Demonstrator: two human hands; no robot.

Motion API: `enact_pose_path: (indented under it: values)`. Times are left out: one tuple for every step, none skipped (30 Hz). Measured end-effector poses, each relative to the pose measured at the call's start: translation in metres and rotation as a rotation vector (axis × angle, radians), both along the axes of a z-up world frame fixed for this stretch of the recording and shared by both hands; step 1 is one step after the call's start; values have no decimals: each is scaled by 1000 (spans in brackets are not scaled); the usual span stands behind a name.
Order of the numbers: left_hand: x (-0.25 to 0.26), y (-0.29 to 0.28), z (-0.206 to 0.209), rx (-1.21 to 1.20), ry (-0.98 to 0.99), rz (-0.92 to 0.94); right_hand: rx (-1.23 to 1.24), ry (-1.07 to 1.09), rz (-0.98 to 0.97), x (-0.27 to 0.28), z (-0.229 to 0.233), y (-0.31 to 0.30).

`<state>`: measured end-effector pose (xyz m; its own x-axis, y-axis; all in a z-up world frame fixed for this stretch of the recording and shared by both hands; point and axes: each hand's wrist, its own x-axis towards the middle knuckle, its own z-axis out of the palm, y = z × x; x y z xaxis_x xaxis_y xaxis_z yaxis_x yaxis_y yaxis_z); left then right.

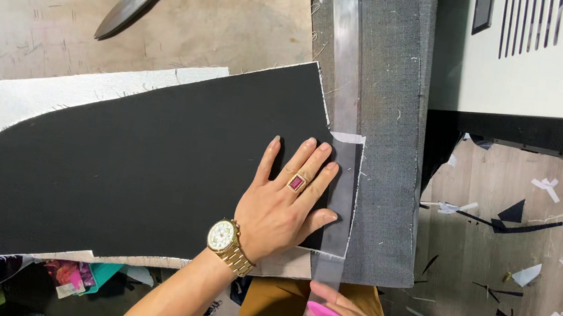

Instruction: The person marks a piece of dark fabric using a pink chalk-like tool and a curved ruler, then cuts along the marked lines using large shears. The person also uses an iron to press parts of the fabric and a brush to clear away debris from the workspace.

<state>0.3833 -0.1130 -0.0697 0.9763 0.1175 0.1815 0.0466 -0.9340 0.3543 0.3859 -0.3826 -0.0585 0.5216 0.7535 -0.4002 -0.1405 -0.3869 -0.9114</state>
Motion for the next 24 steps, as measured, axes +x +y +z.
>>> enact_pose_path:
  values:
    - [0, 0, -1, -1, 1, 1, -1, 1, 1, 0, 7, 5]
    - [0, 0, -1, 2, -6, -1, -41, -19, -38, 0, 14, 10]
    - [0, 1, -2, 5, -13, -3, -82, -39, -78, 1, 21, 15]
    - [0, 1, -2, 4, -13, 0, -82, -39, -75, 1, 18, 13]
    - [0, 1, -2, 2, -14, 1, -82, -64, -37, 1, 15, 10]
    - [0, 0, -3, 1, -15, 1, -83, -90, 1, 1, 12, 7]
    - [0, 1, -1, 0, -15, 5, -84, -90, 5, 0, 13, 9]
    - [0, 1, 0, -4, -11, 3, -112, -61, -30, -1, 14, 11]
    - [0, 1, 1, -8, -6, 2, -140, -32, -65, -1, 15, 12]
    - [1, 1, 2, -10, -7, 4, -142, -33, -62, -3, 8, 7]
    - [1, 1, 3, -11, 6, -1, -109, 77, -68, -4, 2, 2]
    - [1, 1, 5, -12, 20, -7, -76, 189, -74, -6, -5, -3]
    - [1, 1, 5, -14, 20, -5, -78, 189, -72, -5, -4, -2]
    - [1, 2, 5, -13, 9, -8, -124, 262, -116, -4, -3, -1]
    - [1, 2, 5, -12, -1, -10, -170, 335, -160, -4, -2, 0]
    - [1, 2, 5, -13, -1, -9, -171, 335, -160, -2, -1, 2]
    - [1, 2, 5, -19, -3, -12, -170, 323, -134, -1, -1, 3]
    - [1, 2, 5, -26, -5, -14, -170, 311, -109, 1, 0, 3]
    - [1, 2, 5, -27, -4, -14, -172, 312, -109, 1, 1, 5]
    - [1, 2, 5, -28, -5, -15, -187, 328, -131, 1, 2, 6]
    - [1, 2, 5, -29, -5, -16, -202, 344, -153, 2, 4, 8]
    - [1, 2, 5, -30, -6, -16, -203, 343, -153, 0, 0, 5]
    - [1, 2, 4, -37, 2, -17, -140, 336, -142, -1, -5, 2]
    - [0, 2, 4, -43, 11, -18, -77, 331, -130, -2, -9, -1]
